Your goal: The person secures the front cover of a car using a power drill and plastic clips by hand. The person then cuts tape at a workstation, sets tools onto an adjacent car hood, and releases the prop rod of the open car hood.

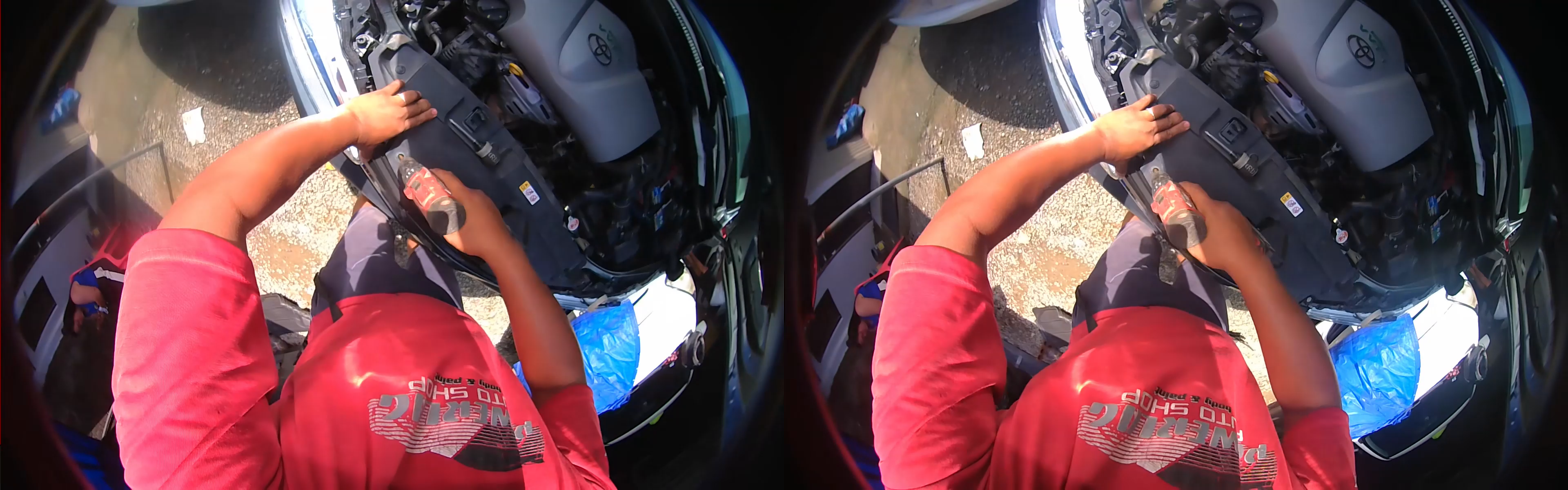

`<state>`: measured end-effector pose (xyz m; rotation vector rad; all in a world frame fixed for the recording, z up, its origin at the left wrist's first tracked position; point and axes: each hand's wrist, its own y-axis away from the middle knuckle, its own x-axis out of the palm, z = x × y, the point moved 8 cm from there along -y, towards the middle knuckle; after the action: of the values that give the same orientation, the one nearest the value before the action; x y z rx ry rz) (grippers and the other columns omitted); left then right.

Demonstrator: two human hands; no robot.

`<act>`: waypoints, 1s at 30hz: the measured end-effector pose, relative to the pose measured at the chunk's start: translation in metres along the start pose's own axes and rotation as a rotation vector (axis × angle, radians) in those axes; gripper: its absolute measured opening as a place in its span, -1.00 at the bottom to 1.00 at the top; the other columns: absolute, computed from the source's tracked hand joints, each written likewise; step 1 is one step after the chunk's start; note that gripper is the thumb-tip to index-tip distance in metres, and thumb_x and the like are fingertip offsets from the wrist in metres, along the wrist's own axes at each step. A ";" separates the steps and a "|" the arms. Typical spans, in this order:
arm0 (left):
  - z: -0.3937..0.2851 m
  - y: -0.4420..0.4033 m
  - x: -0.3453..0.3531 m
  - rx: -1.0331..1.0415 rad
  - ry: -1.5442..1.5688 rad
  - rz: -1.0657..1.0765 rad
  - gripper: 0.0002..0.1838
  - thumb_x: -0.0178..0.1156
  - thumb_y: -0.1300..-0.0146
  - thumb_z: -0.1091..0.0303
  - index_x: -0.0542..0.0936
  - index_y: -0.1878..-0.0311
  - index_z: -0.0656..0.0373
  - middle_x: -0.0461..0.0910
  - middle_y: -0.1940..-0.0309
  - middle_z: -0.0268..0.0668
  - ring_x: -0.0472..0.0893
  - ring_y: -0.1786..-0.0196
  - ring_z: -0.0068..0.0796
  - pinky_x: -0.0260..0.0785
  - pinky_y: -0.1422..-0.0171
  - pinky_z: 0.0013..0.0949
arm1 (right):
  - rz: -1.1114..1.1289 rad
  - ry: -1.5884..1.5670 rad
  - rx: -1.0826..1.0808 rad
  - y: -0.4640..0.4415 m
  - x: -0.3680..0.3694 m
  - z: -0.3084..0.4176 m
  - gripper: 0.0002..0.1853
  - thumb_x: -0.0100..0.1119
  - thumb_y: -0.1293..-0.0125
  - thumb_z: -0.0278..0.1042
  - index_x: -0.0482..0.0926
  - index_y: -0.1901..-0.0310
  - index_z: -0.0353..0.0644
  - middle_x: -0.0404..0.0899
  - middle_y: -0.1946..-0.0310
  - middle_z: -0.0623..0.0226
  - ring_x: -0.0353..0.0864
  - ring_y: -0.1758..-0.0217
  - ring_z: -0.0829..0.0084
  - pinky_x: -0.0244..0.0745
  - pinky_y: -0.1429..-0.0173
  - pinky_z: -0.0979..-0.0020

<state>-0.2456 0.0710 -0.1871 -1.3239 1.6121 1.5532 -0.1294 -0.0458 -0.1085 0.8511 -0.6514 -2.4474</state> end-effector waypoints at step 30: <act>-0.002 0.000 -0.006 0.013 -0.013 0.001 0.68 0.78 0.58 -0.14 0.06 -0.70 0.19 0.33 -0.57 -0.25 0.28 -0.61 -0.19 0.12 -0.63 0.02 | 0.069 -0.003 -0.016 -0.011 -0.009 0.006 -0.20 0.58 -0.14 -0.12 0.41 -0.39 0.00 0.76 0.08 -0.05 0.72 -0.05 -0.16 0.61 -0.04 0.01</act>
<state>-0.2431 0.0706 -0.1816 -1.3036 1.6127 1.5459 -0.1303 -0.0300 -0.1064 0.8058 -0.6506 -2.3899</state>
